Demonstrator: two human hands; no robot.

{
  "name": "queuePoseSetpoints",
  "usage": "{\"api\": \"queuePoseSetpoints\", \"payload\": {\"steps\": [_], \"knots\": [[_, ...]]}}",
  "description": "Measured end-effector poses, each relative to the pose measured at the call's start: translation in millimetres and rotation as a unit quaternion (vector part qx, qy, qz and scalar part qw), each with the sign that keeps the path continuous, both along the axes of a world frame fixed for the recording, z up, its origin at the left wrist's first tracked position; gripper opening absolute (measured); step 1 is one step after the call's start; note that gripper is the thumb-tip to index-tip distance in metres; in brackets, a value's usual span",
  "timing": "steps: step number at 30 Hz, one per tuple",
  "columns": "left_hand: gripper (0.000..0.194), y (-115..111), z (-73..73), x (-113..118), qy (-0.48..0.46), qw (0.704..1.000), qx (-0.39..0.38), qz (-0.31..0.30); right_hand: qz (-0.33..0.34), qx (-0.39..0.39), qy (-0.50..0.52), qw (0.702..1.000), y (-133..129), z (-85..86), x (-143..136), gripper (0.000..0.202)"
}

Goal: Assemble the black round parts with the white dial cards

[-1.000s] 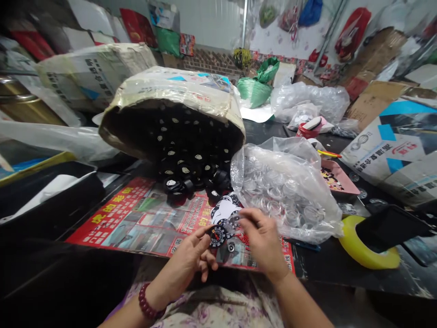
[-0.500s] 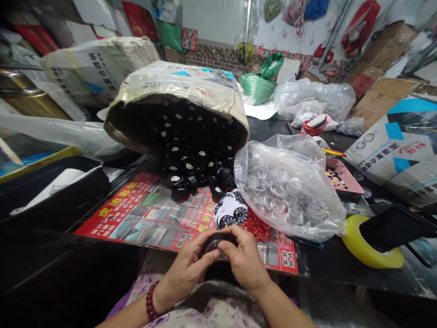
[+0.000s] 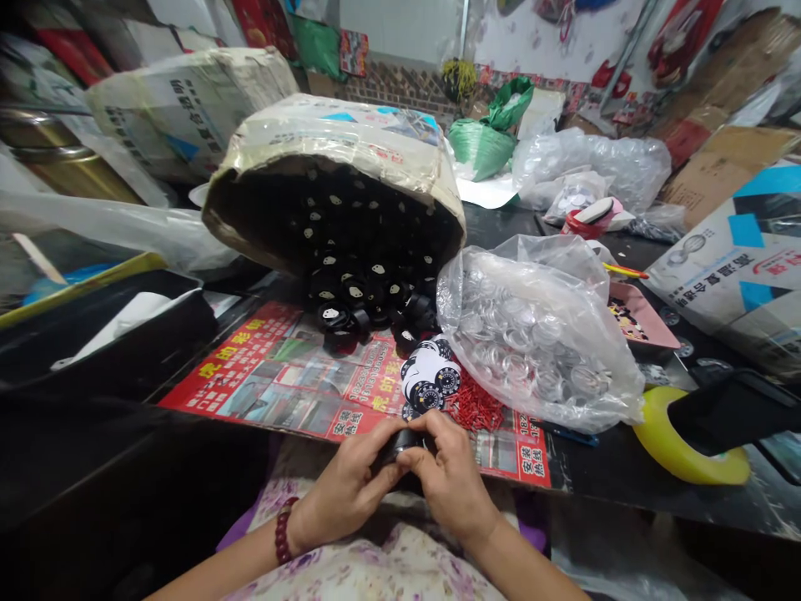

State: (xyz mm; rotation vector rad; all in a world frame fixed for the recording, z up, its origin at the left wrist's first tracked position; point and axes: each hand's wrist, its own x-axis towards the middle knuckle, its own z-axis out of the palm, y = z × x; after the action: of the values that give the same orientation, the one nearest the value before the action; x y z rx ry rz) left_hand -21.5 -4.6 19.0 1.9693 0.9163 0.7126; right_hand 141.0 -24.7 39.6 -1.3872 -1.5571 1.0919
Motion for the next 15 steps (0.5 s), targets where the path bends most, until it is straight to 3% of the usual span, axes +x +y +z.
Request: {"api": "queuePoseSetpoints", "payload": {"steps": [8, 12, 15], "knots": [[0.025, 2.4, 10.4, -9.4, 0.038, 0.997, -0.059, 0.027, 0.107, -0.006, 0.001, 0.994, 8.2, 4.4, 9.4, 0.029], [0.016, -3.0, 9.6, -12.1, 0.081, 0.996, -0.030, -0.012, 0.113, 0.010, -0.042, 0.993, -0.7, 1.0, 8.2, 0.018], [0.016, -9.3, 3.0, -9.7, 0.081, 0.996, -0.005, -0.023, 0.082, 0.042, -0.054, 0.994, -10.8, -4.8, 2.8, 0.007]]}}
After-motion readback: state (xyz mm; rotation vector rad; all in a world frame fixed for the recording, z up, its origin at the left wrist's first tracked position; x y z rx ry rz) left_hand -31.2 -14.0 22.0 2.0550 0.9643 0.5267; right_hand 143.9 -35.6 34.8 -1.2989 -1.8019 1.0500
